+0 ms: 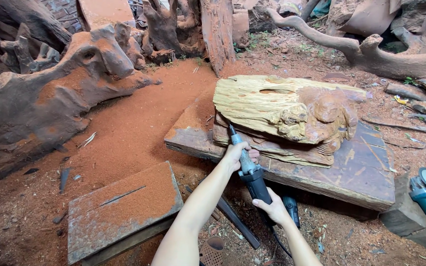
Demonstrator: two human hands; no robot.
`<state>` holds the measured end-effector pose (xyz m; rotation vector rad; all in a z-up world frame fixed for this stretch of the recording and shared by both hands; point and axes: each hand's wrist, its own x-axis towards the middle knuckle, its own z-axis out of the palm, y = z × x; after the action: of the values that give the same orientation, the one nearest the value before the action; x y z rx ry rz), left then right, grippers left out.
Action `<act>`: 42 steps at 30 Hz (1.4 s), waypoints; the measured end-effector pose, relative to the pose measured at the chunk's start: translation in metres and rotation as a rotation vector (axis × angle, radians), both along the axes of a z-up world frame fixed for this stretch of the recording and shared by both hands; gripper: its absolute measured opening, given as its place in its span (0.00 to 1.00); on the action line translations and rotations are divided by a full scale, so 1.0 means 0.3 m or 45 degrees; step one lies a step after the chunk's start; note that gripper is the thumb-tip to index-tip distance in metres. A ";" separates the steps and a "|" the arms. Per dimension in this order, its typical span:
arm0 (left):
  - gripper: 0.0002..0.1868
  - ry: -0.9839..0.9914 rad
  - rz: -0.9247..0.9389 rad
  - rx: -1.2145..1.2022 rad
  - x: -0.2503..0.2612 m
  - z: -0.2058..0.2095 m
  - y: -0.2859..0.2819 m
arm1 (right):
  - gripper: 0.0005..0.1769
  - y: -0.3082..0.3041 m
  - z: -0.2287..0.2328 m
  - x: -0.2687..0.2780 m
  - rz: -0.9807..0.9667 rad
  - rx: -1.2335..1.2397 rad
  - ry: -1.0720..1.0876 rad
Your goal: Carving and refining a wooden sculpture using a power rotary tool
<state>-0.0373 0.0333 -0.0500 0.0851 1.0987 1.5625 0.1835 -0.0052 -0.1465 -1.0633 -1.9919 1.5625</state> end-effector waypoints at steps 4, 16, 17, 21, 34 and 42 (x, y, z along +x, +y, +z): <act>0.05 0.014 0.010 -0.034 0.018 0.043 -0.015 | 0.30 -0.004 -0.031 -0.001 0.011 -0.003 0.035; 0.12 0.324 -0.001 0.003 0.001 -0.061 0.039 | 0.40 -0.028 -0.067 -0.020 -0.175 -0.012 -0.072; 0.12 0.340 0.015 -0.013 0.007 -0.054 0.037 | 0.34 -0.026 -0.064 -0.019 -0.187 -0.023 -0.062; 0.12 0.383 0.042 -0.024 0.013 -0.088 0.060 | 0.25 -0.020 -0.059 -0.009 -0.204 -0.047 -0.021; 0.17 0.375 0.084 -0.038 0.059 -0.079 0.051 | 0.25 -0.021 -0.026 0.015 -0.187 -0.068 -0.022; 0.23 0.505 0.031 -0.098 0.055 -0.101 0.052 | 0.18 -0.042 0.041 0.011 -0.203 -0.220 0.169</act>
<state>-0.0207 0.0487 -0.0805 0.3420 1.4711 1.5613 0.1868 -0.0180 -0.1342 -1.1220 -1.6677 1.6949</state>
